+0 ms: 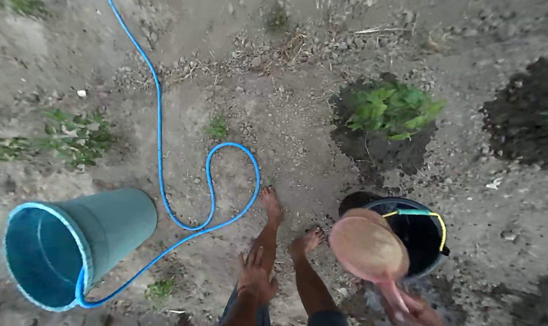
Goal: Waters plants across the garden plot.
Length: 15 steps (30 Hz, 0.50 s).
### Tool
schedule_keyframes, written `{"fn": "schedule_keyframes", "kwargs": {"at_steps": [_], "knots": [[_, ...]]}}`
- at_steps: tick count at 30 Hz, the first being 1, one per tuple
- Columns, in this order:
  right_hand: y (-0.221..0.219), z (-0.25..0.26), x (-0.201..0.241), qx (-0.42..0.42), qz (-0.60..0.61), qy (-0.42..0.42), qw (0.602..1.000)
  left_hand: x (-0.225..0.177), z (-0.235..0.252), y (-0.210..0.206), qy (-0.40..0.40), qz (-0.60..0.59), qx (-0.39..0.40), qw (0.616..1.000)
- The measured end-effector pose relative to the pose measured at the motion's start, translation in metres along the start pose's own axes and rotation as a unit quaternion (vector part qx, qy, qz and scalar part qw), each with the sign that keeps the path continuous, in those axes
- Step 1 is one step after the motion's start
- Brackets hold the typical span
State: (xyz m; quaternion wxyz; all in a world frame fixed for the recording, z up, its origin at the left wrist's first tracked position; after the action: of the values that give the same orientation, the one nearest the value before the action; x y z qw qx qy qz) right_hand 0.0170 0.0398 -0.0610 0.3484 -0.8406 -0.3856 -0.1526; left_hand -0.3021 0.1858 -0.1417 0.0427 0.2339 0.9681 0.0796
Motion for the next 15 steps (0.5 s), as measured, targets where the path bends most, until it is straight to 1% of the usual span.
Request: {"fn": "schedule_keyframes", "kwargs": {"at_steps": [2, 5, 9, 12, 15], "knots": [[-0.021, 0.064, 0.010, 0.035, -0.024, -0.007, 0.999, 0.007, -0.002, 0.004, 0.003, -0.031, 0.002, 1.000], [-0.060, 0.177, 0.021, 0.073, -0.064, -0.024, 0.995, 0.015, -0.009, 0.011, 0.011, -0.074, 0.015, 0.997], [-0.121, 0.317, 0.034, 0.087, -0.151, -0.091, 0.980, 0.026, -0.010, 0.008, 0.013, -0.128, 0.029, 0.991], [-0.165, 0.397, 0.040, 0.100, -0.181, -0.115, 0.971, 0.034, -0.008, 0.002, 0.013, -0.177, 0.026, 0.984], [-0.193, 0.452, 0.046, 0.107, -0.214, -0.134, 0.962, 0.039, -0.008, 0.004, 0.017, -0.205, 0.018, 0.978]]}}
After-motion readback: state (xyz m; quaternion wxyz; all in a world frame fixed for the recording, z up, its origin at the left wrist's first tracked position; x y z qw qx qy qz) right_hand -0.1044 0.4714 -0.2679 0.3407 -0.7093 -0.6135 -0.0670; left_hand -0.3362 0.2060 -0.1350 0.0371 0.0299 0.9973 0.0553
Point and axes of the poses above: each hand's wrist, its own z-axis towards the middle knuckle, its own y-axis out of the back of the hand, x = y × z, the point moved 10 cm from there along z, towards the middle knuckle, and after that the axes turned 2 degrees about z, right-handed, at the moved point
